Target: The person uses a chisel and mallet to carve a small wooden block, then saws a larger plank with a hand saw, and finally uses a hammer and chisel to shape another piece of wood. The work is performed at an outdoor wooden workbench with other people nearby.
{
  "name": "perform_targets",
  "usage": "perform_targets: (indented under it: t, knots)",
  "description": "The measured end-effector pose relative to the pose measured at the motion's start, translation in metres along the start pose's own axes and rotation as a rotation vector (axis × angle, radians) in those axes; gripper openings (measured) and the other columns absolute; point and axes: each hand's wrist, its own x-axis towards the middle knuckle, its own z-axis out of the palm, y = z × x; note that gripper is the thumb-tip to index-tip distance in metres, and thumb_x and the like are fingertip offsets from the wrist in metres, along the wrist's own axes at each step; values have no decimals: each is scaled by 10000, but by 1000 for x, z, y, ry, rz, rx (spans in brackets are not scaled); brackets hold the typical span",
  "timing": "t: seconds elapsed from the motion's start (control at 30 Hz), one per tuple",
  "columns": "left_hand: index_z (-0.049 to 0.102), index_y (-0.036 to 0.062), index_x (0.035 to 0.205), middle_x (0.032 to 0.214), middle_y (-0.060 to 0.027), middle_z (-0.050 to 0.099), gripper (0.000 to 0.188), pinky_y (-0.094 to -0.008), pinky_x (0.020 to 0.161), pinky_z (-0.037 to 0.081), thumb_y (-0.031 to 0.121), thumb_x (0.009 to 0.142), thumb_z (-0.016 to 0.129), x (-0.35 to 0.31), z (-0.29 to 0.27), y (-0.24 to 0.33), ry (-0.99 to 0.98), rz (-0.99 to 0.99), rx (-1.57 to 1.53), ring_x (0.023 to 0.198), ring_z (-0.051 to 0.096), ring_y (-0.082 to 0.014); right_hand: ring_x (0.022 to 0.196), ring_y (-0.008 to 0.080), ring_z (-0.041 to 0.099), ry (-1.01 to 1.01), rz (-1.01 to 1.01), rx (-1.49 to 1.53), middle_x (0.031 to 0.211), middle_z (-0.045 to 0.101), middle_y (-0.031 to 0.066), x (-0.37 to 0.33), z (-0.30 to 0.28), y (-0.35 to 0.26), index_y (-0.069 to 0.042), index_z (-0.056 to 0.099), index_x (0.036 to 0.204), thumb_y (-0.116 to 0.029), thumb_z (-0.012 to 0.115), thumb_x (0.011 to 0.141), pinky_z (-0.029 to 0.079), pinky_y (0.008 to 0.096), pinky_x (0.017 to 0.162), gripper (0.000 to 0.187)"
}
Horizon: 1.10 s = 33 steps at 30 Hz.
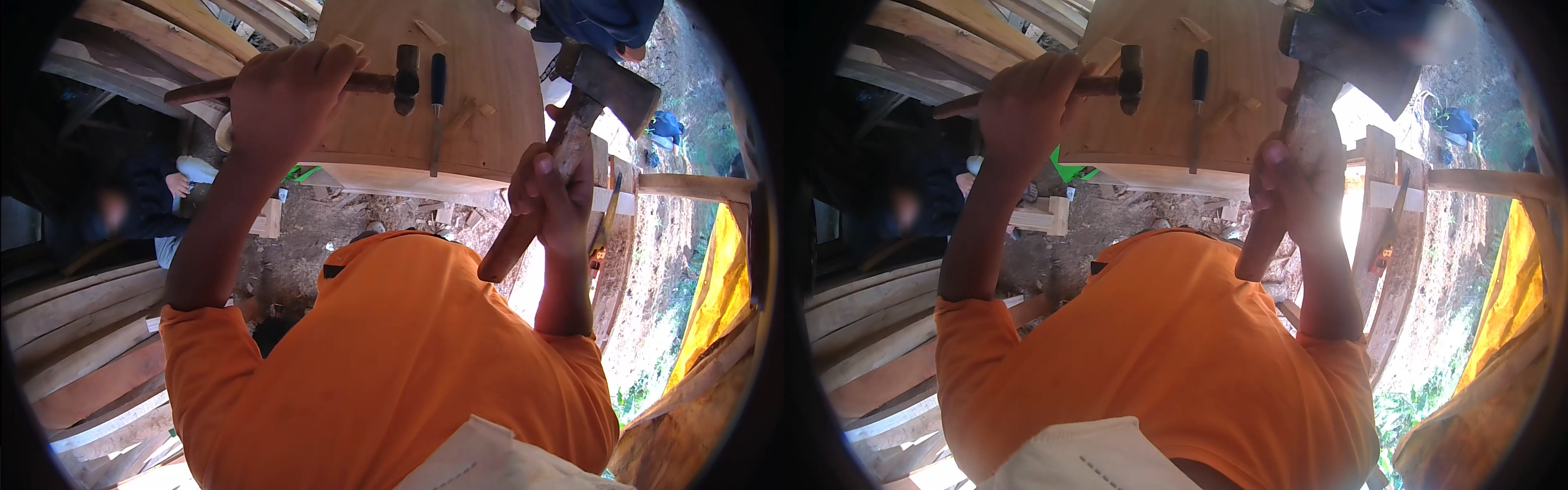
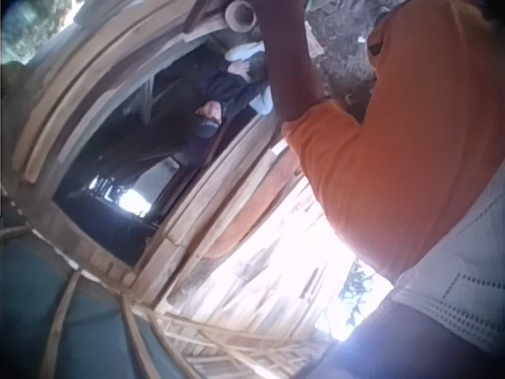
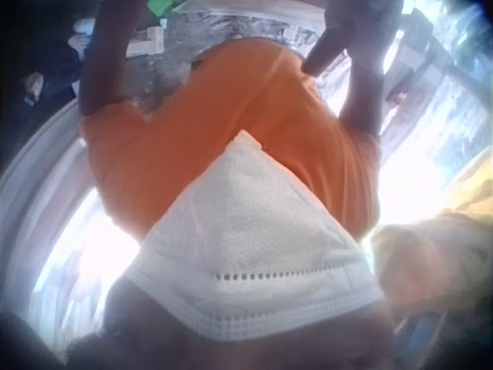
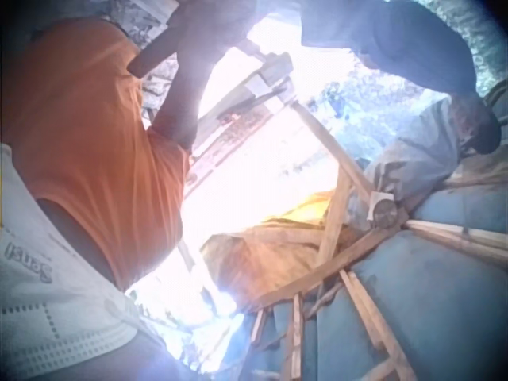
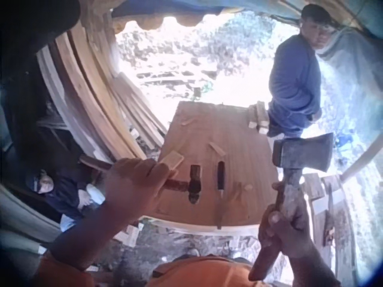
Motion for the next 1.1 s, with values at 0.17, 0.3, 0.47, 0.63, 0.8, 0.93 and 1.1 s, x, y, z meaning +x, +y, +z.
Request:
perform_targets:
  t: [0.17,0.3,0.47,0.63,0.8,0.93,1.1]
  knots:
    - [610,118,836,599,-55,561,186,-361,491,473,277,882,694,-2,-6,5,-130,-201,-259,519,604,-246,501,147,557,78,-28,-105,694,547,55,-7,12,6,41,324,1411,-142,666,895,469,263,454,645]
    - [619,70,761,589,-119,572,221,-407,514,467,249,882,667,-19,9,15,-273,-428,-595,547,606,-323,559,155,598,-6,60,38,828,595,89,-10,13,16,-7,318,1443,-143,673,902,501,280,477,661]
    - [636,53,751,596,-141,582,227,-415,527,461,235,887,643,-26,16,31,-308,-502,-687,551,604,-339,527,80,499,-73,65,-399,729,529,29,-6,22,3,-74,282,1474,-94,592,986,445,242,458,579]
    - [657,49,772,594,-143,582,221,-406,539,471,237,887,644,-42,8,5,-398,-644,-633,557,617,-332,525,142,486,273,-463,-126,701,534,58,-8,-2,-43,-96,309,1457,-147,583,993,424,281,470,541]
    - [658,35,781,572,-141,562,215,-390,528,463,226,881,661,-35,25,42,-327,-422,-680,517,593,-307,721,259,648,-316,-3,-699,768,619,104,-14,38,12,-69,433,1385,-147,669,920,535,362,671,527]
    - [658,27,776,566,-140,565,226,-389,516,459,230,876,666,-46,5,25,-432,-578,-654,502,594,-282,579,136,555,-14,-60,-325,739,577,68,-25,10,-10,-17,407,1351,-115,595,969,476,269,518,436]
    - [621,21,730,566,-149,557,270,-393,505,440,240,883,661,-40,8,26,-416,-647,-654,487,579,-277,513,90,529,19,-139,-538,722,572,38,-12,0,-3,-12,443,1299,-109,587,983,451,239,466,360]
